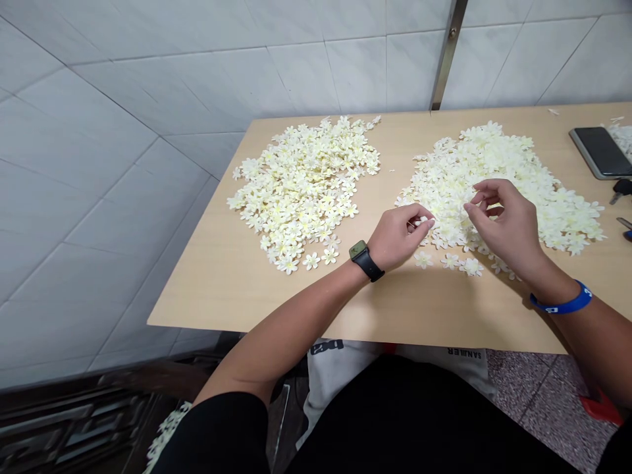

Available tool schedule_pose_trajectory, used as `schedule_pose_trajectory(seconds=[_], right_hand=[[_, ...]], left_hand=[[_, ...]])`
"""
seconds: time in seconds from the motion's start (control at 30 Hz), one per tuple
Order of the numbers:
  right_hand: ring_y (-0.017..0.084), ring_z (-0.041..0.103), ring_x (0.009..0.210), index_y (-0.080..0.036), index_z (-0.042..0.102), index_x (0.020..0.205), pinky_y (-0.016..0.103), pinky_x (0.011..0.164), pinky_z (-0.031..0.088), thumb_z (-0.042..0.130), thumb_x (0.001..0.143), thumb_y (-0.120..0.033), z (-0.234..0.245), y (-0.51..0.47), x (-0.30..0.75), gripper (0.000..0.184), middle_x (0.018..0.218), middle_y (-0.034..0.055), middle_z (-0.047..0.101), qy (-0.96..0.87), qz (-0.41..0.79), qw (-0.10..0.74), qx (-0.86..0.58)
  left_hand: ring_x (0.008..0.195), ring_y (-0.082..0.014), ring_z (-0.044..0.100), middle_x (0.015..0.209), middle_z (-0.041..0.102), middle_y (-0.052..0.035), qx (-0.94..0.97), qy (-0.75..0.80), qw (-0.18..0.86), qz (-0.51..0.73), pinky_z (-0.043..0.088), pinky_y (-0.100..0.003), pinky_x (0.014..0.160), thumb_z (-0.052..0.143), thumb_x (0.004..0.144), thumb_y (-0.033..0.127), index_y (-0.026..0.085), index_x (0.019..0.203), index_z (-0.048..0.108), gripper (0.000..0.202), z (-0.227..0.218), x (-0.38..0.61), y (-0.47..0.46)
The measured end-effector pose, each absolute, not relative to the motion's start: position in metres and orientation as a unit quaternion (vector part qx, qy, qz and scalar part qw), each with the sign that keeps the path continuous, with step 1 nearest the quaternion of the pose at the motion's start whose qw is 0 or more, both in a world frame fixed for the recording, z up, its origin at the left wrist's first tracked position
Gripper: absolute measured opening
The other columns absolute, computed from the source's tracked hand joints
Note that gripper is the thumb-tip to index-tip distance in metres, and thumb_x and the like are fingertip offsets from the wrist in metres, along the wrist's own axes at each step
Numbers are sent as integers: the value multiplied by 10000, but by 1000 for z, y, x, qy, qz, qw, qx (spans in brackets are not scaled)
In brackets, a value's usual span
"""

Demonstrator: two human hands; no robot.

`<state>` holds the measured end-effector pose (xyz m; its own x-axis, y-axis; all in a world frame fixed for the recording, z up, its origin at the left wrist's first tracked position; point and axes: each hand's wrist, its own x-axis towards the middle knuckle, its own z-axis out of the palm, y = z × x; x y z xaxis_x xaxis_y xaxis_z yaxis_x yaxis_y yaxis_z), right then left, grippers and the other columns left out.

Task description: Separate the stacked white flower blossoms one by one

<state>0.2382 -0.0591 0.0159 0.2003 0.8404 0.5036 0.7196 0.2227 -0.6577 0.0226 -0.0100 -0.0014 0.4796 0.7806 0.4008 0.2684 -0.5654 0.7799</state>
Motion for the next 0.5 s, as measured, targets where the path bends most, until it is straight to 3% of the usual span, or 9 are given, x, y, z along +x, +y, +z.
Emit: schedule_pose_trajectory(seconds=[0.17,0.5], right_hand=[[221,672,783,-266,700,971,393,712,580,641,921,-256,25,-70,223,79,900,56,717,-717,58,446,-533],[212,696,735,-279,737,899,379,668,569,625,946,-248,26,-73,214,125,821,35,754,-760,81,429,-482]], left_hand=[[634,-104,602,783,738,-21,792,327,325,401,477,-241,623,651,944,377,169,856,709,234,2,22,-11],[818,-122,696,910,769,-36,829,281,249,415,559,-240,727,668,955,380,185,941,712,200,1,22,-13]])
